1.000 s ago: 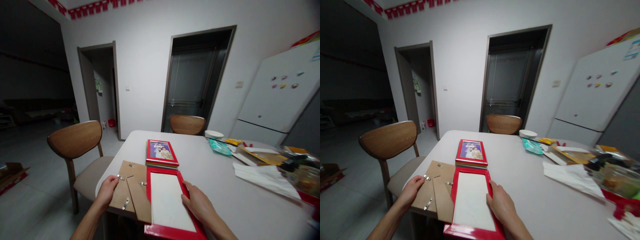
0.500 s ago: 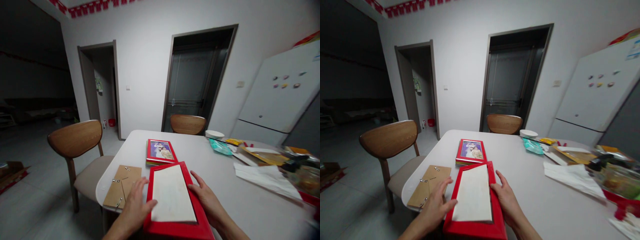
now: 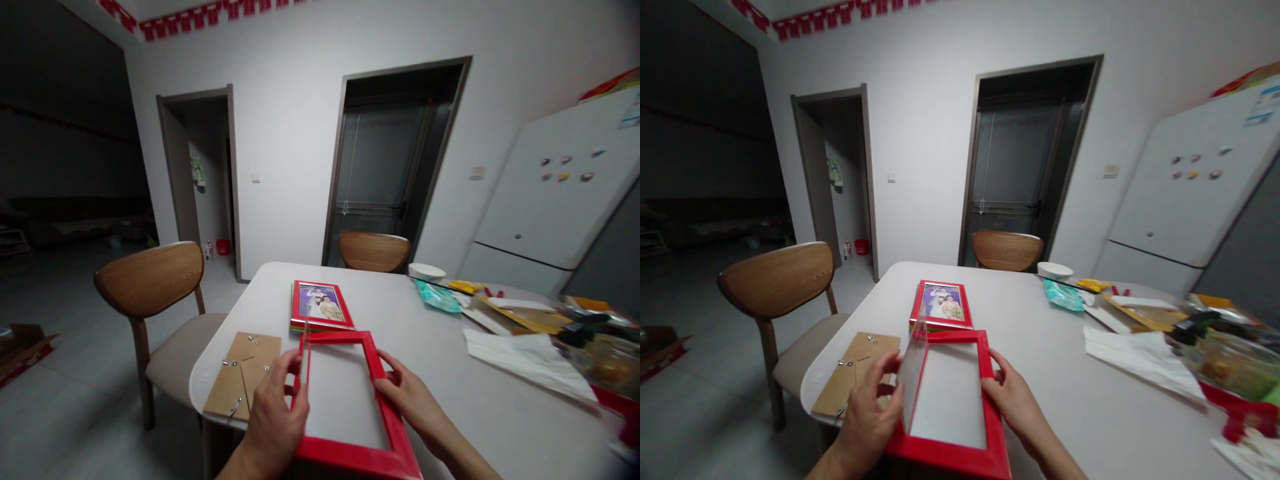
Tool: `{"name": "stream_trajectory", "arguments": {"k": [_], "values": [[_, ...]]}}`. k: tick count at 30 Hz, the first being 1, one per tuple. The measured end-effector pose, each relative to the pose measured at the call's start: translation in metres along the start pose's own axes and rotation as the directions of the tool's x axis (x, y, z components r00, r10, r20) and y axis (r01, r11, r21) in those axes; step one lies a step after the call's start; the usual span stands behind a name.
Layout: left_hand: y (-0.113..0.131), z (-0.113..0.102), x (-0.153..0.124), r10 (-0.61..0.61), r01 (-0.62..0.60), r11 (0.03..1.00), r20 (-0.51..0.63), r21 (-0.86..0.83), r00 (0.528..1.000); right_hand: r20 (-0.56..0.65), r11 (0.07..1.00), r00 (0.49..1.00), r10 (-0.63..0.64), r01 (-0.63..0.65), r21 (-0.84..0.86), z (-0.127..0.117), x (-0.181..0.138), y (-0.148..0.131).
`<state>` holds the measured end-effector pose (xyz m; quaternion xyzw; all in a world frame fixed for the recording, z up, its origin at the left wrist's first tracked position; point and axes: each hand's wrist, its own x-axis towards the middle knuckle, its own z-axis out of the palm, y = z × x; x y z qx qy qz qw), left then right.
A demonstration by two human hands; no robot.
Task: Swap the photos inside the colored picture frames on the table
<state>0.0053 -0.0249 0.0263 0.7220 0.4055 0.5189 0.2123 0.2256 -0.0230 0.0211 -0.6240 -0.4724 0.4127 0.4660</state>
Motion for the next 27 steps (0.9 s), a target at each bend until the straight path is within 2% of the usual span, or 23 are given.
{"name": "stream_trajectory", "arguments": {"k": [2, 4, 6, 9, 14, 17, 22, 27], "values": [[-0.012, -0.014, -0.001, -0.154, 0.152, 0.987, -0.061, -0.043, 0.986, -0.027, 0.986, 0.999, -0.032, 0.027, -0.166, -0.008, 0.009, 0.018], [-0.026, -0.024, -0.007, -0.255, 0.251, 0.966, -0.059, -0.067, 0.965, -0.082, 0.938, 0.994, -0.074, 0.042, -0.344, -0.013, 0.018, 0.034], [-0.041, -0.03, -0.015, -0.308, 0.308, 0.95, -0.006, -0.045, 0.951, -0.126, 0.87, 0.985, -0.12, 0.043, -0.491, -0.016, 0.023, 0.044], [-0.056, -0.033, -0.027, -0.34, 0.336, 0.939, 0.057, 0.08, 0.939, -0.124, 0.789, 0.978, -0.166, 0.057, -0.611, -0.016, 0.026, 0.051], [-0.061, -0.033, -0.03, -0.268, 0.219, 0.913, 0.101, 0.343, 0.958, -0.092, 0.679, 0.966, -0.241, 0.1, -0.727, -0.011, 0.027, 0.052], [-0.059, -0.033, -0.026, -0.222, 0.151, 0.889, 0.12, 0.433, 0.968, -0.079, 0.638, 0.962, -0.262, 0.111, -0.762, -0.009, 0.027, 0.054], [-0.06, -0.03, -0.03, -0.12, 0.026, 0.894, 0.183, 0.447, 0.976, -0.085, 0.597, 0.956, -0.281, 0.105, -0.795, -0.007, 0.026, 0.055], [-0.057, -0.023, -0.036, -0.04, -0.078, 0.899, 0.257, 0.431, 0.966, -0.09, 0.597, 0.965, -0.245, 0.078, -0.798, -0.006, 0.024, 0.054]]}}
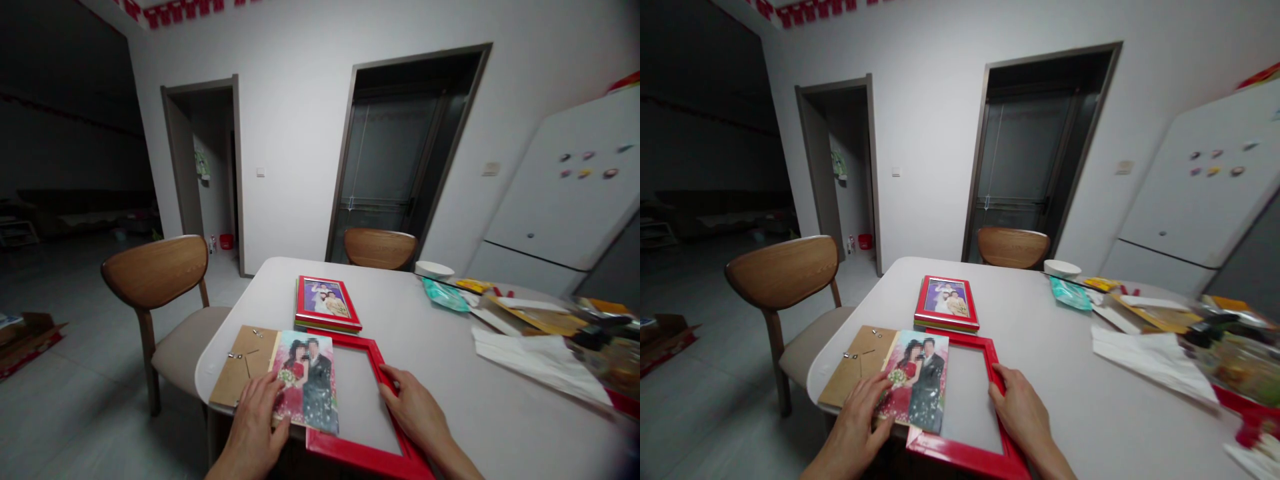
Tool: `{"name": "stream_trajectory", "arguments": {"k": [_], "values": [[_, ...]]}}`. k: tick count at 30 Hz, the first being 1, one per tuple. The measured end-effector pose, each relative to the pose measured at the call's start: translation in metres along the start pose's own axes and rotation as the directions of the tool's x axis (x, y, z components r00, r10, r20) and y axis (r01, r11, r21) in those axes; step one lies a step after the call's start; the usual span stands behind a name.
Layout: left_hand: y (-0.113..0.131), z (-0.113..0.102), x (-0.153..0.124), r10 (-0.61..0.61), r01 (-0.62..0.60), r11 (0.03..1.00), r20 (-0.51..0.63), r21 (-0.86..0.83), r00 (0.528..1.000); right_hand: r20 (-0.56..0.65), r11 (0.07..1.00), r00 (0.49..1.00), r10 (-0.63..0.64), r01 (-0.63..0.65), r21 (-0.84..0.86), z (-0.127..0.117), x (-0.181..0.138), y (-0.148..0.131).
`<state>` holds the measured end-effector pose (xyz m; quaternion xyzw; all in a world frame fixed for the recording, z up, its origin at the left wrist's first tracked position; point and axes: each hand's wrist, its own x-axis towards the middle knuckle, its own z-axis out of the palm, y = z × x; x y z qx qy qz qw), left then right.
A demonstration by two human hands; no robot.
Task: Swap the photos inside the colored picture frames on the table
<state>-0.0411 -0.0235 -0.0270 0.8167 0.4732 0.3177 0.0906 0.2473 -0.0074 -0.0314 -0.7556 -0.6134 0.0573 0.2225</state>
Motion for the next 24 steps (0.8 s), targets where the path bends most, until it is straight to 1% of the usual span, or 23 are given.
{"name": "stream_trajectory", "arguments": {"k": [6, 10, 13, 15, 17, 19, 21, 22, 23, 24], "values": [[0.009, 0.002, 0.003, 0.024, -0.029, 0.998, 0.099, 0.047, 0.995, 0.003, 1.0, 1.0, -0.009, 0.009, 0.01, -0.002, 0.0, 0.0], [0.012, 0.009, 0.009, 0.083, -0.098, 0.99, 0.143, 0.105, 0.986, -0.01, 0.999, 0.999, -0.038, 0.038, -0.007, 0.0, 0.0, 0.0], [0.014, 0.016, 0.015, 0.124, -0.146, 0.983, 0.181, 0.114, 0.976, -0.041, 0.995, 0.996, -0.085, 0.083, -0.047, 0.003, 0.001, -0.003], [0.012, 0.018, 0.018, 0.135, -0.154, 0.984, 0.182, 0.093, 0.974, -0.085, 0.992, 0.99, -0.11, 0.105, -0.064, 0.003, 0.001, -0.007], [0.01, 0.013, 0.023, 0.141, -0.146, 0.989, 0.119, 0.034, 0.983, -0.138, 0.989, 0.979, -0.147, 0.146, -0.016, 0.0, -0.001, -0.016], [0.009, 0.002, 0.029, 0.1, -0.101, 0.992, -0.016, -0.072, 0.995, -0.144, 0.971, 0.972, -0.184, 0.202, 0.125, -0.007, -0.005, -0.028], [0.011, -0.012, 0.037, -0.03, -0.007, 0.975, -0.165, -0.222, 0.986, -0.081, 0.92, 0.975, -0.208, 0.223, 0.323, -0.015, -0.011, -0.043], [0.014, -0.018, 0.041, -0.122, 0.046, 0.945, -0.219, -0.323, 0.968, -0.03, 0.881, 0.975, -0.22, 0.212, 0.422, -0.017, -0.014, -0.051], [0.018, -0.022, 0.044, -0.217, 0.09, 0.894, -0.249, -0.439, 0.944, 0.032, 0.837, 0.972, -0.231, 0.182, 0.516, -0.018, -0.017, -0.058], [0.023, -0.025, 0.047, -0.303, 0.117, 0.817, -0.247, -0.565, 0.92, 0.101, 0.788, 0.967, -0.235, 0.128, 0.602, -0.017, -0.02, -0.065]]}}
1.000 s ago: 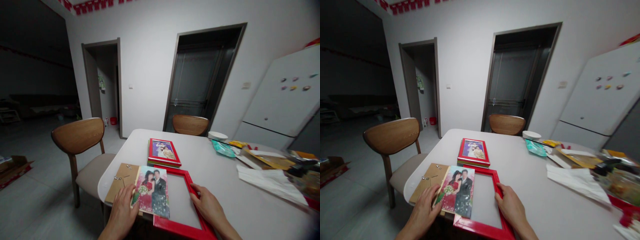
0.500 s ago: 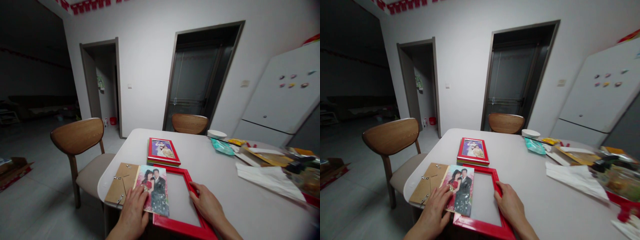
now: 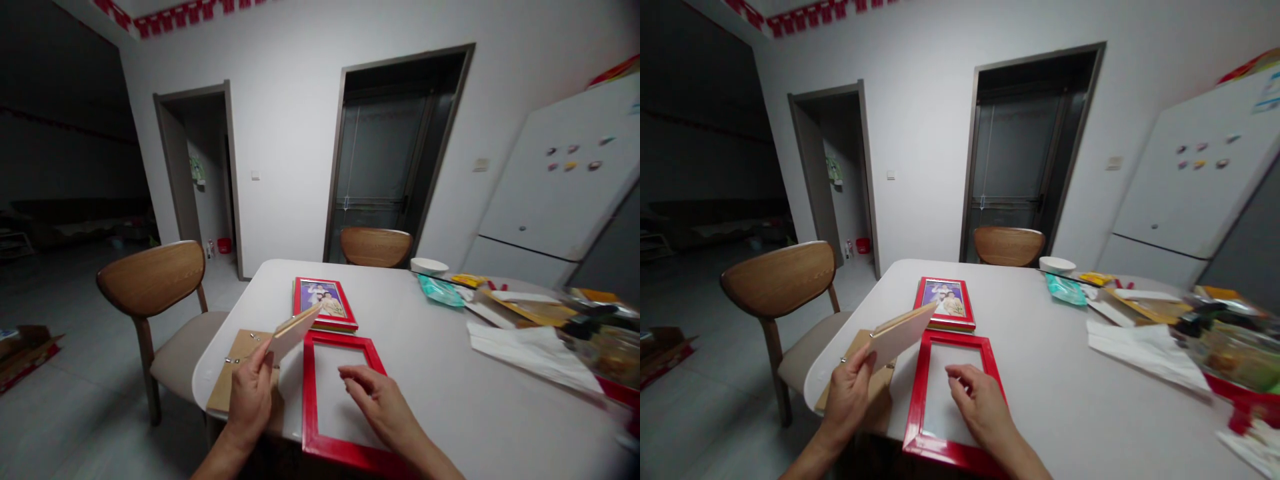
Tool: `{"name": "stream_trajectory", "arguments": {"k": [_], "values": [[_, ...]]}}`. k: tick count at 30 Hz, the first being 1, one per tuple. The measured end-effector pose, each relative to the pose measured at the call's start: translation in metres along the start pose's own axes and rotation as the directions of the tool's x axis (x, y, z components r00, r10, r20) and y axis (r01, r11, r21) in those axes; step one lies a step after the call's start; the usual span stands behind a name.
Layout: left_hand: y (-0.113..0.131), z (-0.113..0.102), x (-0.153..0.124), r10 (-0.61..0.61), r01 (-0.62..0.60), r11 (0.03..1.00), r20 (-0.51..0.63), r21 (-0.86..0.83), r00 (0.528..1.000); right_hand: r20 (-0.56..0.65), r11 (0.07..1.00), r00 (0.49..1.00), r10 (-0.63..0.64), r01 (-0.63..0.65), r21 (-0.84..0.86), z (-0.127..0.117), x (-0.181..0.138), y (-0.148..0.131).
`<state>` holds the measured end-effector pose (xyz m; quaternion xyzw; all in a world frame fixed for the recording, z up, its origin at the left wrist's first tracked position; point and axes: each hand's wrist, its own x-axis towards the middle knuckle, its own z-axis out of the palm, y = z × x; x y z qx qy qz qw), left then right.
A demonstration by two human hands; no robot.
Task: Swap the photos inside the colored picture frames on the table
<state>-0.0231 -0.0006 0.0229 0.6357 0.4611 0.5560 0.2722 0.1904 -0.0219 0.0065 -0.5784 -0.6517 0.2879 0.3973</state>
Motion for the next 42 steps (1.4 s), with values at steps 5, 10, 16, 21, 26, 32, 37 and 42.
{"name": "stream_trajectory", "arguments": {"k": [5, 10, 16, 21, 26, 32, 37, 42], "values": [[0.016, 0.03, -0.014, -0.281, 0.292, 0.729, 0.119, -0.619, 0.952, 0.164, 0.771, 0.955, 0.246, -0.295, 0.565, 0.026, -0.002, -0.005], [0.006, 0.053, -0.035, -0.284, 0.451, 0.607, 0.351, -0.654, 0.892, -0.111, 0.648, 0.937, 0.33, -0.139, 0.749, 0.012, 0.002, 0.004], [-0.01, 0.038, -0.036, -0.257, 0.357, 0.866, 0.303, -0.349, 0.918, -0.072, 0.771, 0.901, 0.427, -0.322, 0.549, -0.026, 0.01, 0.02], [-0.007, 0.034, -0.043, -0.12, 0.074, 0.99, 0.442, 0.121, 0.889, -0.05, 0.831, 0.902, 0.429, -0.372, 0.413, -0.029, 0.02, 0.032], [-0.007, 0.037, -0.048, -0.06, -0.062, 0.973, 0.499, 0.224, 0.865, -0.043, 0.87, 0.918, 0.395, -0.358, 0.34, -0.019, 0.029, 0.036], [0.001, 0.034, -0.046, -0.056, -0.163, 0.935, 0.584, 0.315, 0.81, -0.143, 0.963, 0.971, 0.193, -0.216, -0.163, -0.019, 0.036, 0.038], [0.009, 0.037, -0.045, -0.087, -0.202, 0.905, 0.63, 0.373, 0.771, -0.169, 0.766, 0.974, 0.15, -0.222, -0.603, -0.019, 0.032, 0.034], [-0.004, 0.015, -0.045, -0.05, -0.21, 0.909, 0.596, 0.359, 0.802, -0.233, 0.669, 0.968, 0.094, -0.235, -0.705, -0.016, 0.027, 0.037]]}}
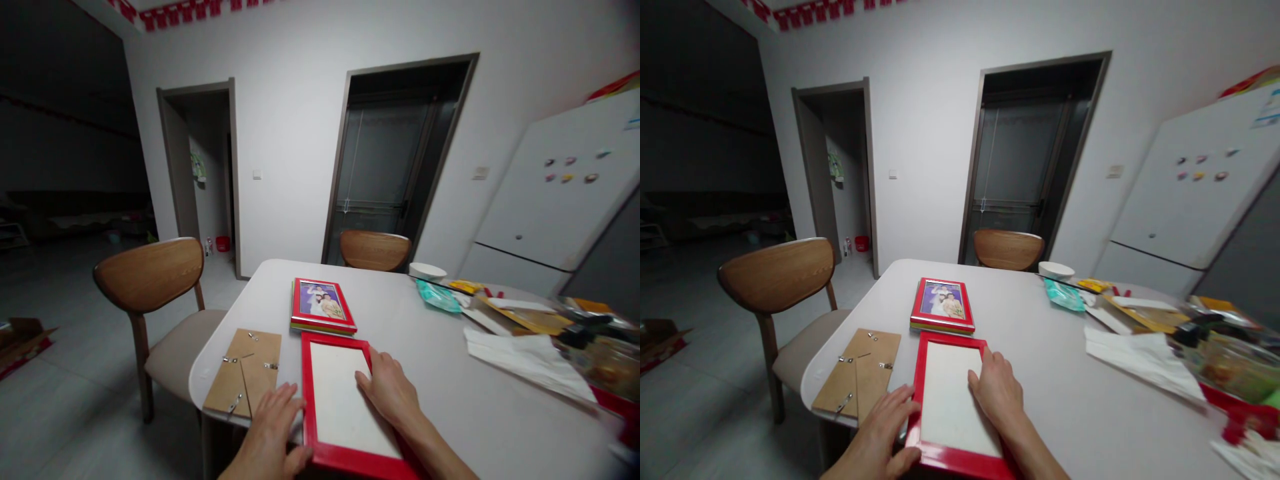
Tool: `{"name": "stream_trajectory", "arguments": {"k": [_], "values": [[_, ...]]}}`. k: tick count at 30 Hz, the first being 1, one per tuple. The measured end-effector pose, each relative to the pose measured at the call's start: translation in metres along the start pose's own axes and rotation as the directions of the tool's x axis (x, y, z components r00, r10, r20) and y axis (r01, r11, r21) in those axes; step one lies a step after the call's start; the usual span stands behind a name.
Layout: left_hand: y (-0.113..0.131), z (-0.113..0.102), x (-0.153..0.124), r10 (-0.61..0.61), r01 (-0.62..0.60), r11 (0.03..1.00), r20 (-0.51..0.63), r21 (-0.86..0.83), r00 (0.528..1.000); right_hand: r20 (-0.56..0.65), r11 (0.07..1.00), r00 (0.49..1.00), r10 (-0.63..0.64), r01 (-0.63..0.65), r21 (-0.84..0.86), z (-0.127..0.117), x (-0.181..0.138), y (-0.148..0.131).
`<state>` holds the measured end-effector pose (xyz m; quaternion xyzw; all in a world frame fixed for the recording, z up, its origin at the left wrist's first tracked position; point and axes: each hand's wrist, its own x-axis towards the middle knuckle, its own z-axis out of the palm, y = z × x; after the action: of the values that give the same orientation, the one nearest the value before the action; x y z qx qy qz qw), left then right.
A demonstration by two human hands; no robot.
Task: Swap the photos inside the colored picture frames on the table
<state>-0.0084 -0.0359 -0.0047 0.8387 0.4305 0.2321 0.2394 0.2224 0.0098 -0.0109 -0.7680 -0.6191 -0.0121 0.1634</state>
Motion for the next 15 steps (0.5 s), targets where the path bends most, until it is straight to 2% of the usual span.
{"name": "stream_trajectory", "arguments": {"k": [4, 8, 10, 13, 15], "values": [[-0.046, -0.026, -0.02, -0.136, 0.147, 0.977, -0.084, 0.156, 0.987, -0.056, 0.994, 0.994, -0.09, 0.093, 0.053, 0.001, -0.002, -0.005], [-0.091, -0.042, -0.032, -0.265, 0.328, 0.882, -0.221, 0.338, 0.939, -0.016, 0.922, 0.952, -0.307, 0.301, 0.244, 0.0, -0.017, -0.046], [-0.103, -0.04, -0.035, -0.256, 0.344, 0.866, -0.27, 0.363, 0.928, 0.042, 0.863, 0.905, -0.424, 0.39, 0.32, 0.003, -0.03, -0.077], [-0.108, -0.033, -0.035, -0.192, 0.293, 0.889, -0.295, 0.351, 0.936, 0.033, 0.807, 0.854, -0.519, 0.477, 0.35, 0.011, -0.049, -0.12], [-0.107, -0.029, -0.035, -0.135, 0.242, 0.911, -0.312, 0.333, 0.94, 0.027, 0.802, 0.849, -0.528, 0.488, 0.344, 0.018, -0.056, -0.138]]}}
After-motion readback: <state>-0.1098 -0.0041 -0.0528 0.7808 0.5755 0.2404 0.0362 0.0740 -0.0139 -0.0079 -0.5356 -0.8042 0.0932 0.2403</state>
